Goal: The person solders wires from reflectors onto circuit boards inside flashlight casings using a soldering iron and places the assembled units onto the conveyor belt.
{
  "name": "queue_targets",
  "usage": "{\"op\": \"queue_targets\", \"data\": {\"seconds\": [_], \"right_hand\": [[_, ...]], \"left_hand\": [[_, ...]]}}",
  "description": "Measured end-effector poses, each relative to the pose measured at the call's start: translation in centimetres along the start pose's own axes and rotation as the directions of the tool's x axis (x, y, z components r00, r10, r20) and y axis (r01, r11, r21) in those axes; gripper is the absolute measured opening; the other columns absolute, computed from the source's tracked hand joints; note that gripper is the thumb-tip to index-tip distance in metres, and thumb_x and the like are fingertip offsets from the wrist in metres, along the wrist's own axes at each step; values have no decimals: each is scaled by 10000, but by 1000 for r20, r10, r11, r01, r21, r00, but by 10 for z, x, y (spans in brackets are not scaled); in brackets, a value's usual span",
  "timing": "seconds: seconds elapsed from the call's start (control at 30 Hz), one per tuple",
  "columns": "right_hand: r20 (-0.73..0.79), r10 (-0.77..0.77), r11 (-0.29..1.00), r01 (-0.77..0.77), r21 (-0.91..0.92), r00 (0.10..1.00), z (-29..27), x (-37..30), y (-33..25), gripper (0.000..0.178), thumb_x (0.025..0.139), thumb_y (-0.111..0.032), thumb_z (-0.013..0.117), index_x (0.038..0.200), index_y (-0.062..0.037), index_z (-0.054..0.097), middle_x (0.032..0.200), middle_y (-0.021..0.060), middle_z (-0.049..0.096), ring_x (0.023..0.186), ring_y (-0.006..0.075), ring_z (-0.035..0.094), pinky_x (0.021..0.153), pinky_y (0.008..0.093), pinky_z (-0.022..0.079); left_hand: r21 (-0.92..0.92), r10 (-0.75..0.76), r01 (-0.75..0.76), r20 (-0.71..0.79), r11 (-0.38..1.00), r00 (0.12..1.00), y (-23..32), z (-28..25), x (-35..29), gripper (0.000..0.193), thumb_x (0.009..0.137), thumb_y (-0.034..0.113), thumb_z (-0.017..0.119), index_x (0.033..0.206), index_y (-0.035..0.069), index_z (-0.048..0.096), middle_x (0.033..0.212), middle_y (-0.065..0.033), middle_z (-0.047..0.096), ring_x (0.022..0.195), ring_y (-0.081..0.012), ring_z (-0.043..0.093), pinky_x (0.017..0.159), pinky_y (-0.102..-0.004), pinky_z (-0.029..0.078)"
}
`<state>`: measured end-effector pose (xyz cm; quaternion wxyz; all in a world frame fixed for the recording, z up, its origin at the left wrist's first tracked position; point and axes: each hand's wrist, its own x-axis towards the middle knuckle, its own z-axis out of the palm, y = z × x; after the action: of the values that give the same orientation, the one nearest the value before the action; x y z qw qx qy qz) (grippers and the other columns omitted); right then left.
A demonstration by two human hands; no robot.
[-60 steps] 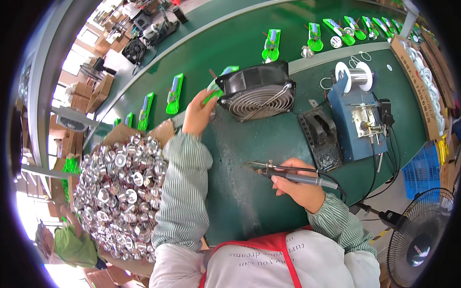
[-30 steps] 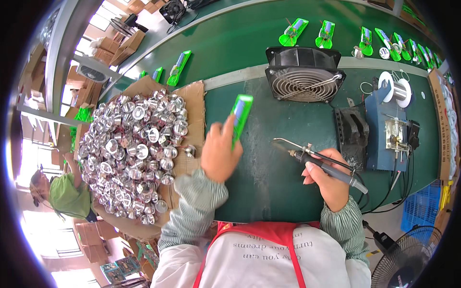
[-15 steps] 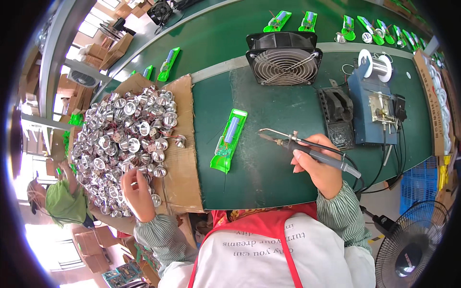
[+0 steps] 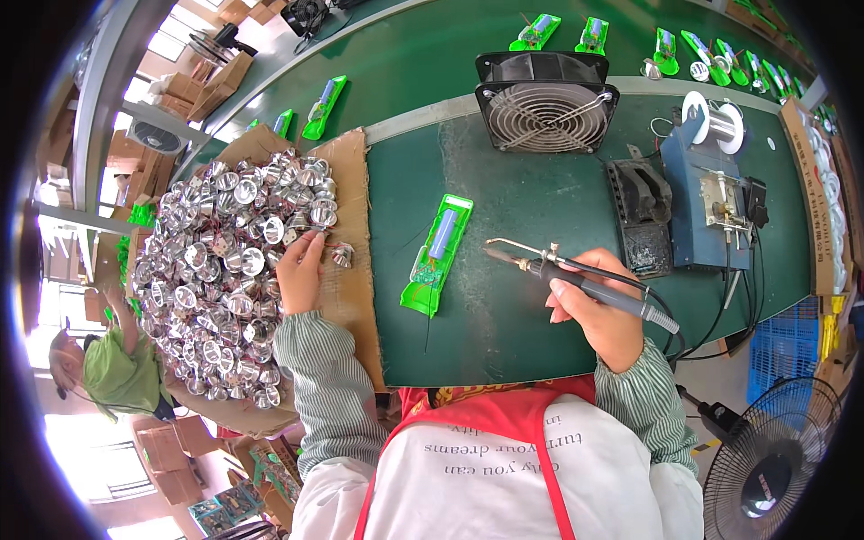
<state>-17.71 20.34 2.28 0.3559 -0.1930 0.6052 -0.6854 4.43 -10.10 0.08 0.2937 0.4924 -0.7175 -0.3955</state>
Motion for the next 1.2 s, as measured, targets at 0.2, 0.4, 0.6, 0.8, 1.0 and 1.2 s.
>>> {"op": "queue_targets", "data": {"seconds": [0.2, 0.4, 0.6, 0.8, 1.0, 1.2], "right_hand": [[43, 17, 999, -19, 37, 999, -2, 1, 3, 148, 784, 6, 574, 897, 28, 481, 701, 122, 597, 561, 133, 582, 516, 231, 489], [138, 60, 998, -63, 22, 989, 7, 3, 0, 151, 783, -8, 590, 895, 35, 498, 710, 117, 601, 582, 125, 588, 528, 231, 490], [261, 101, 993, -111, 25, 960, 21, 6, 6, 160, 778, -28, 603, 893, 40, 514, 772, 98, 599, 643, 117, 593, 541, 238, 501], [268, 156, 986, -165, 14, 951, 34, 14, 14, 156, 777, -40, 600, 884, 38, 518, 773, 94, 596, 647, 115, 587, 540, 240, 502], [273, 175, 983, -185, 9, 946, 39, 19, 18, 149, 774, -41, 601, 868, 35, 515, 758, 90, 596, 636, 111, 585, 535, 241, 501], [281, 174, 984, -179, -11, 944, 43, 24, 23, 135, 776, -21, 593, 870, 29, 510, 736, 96, 593, 618, 115, 587, 528, 242, 498]], "left_hand": [[-82, -31, 36, 64, 996, 997, 10, -2, -12, 187, 830, 82, 563, 936, -63, 613, 722, -3, 602, 665, -33, 505, 584, -173, 398], [16, -14, 11, 190, 1000, 982, 31, 11, -68, 112, 779, 43, 612, 846, -45, 611, 697, -37, 597, 595, -87, 547, 524, -215, 421], [177, 176, -236, 302, 955, 937, 33, 49, -101, 90, 737, 55, 631, 798, -1, 597, 736, -111, 566, 693, -244, 554, 628, -326, 427], [113, 340, -394, 326, 912, 882, 32, 63, -88, 73, 727, 42, 619, 756, -2, 569, 816, -127, 569, 769, -300, 532, 683, -358, 414], [161, 301, -377, 361, 912, 883, 32, 64, -87, 71, 722, 39, 617, 757, -3, 571, 827, -129, 572, 778, -305, 531, 688, -367, 417], [164, 277, -359, 378, 919, 883, 30, 64, -86, 78, 716, 46, 624, 747, -8, 577, 840, -131, 571, 786, -305, 529, 695, -369, 420]]}}
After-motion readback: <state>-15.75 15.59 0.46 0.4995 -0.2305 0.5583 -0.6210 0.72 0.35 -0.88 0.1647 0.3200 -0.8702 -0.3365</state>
